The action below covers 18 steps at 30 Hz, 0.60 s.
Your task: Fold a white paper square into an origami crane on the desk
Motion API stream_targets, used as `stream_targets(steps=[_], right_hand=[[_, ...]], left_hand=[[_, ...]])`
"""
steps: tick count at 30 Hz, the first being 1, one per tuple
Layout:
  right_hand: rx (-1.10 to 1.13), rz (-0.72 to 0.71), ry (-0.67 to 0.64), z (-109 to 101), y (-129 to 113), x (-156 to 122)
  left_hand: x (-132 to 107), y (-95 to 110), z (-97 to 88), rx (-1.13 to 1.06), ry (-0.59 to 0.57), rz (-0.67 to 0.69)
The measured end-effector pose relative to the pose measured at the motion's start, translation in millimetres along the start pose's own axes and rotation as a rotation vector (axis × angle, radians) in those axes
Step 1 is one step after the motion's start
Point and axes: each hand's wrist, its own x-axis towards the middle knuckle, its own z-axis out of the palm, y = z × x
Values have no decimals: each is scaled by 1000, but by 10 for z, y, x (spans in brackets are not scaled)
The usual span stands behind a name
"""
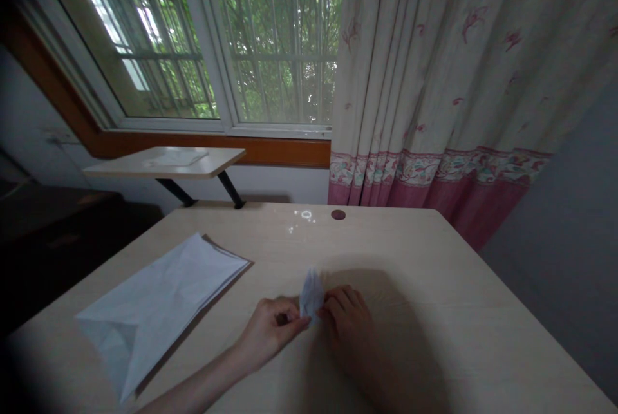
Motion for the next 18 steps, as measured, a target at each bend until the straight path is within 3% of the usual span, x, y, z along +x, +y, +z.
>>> stream_targets(steps=[6, 11, 18], right_hand=[[34, -3, -9, 10, -18, 1], [104, -14, -13, 0, -63, 5], [102, 27, -31, 25, -45, -7]], left_hand=[[6, -69, 19, 16, -27, 40], [3, -12, -25, 49, -39, 69], [8, 54, -75, -28, -84, 211]])
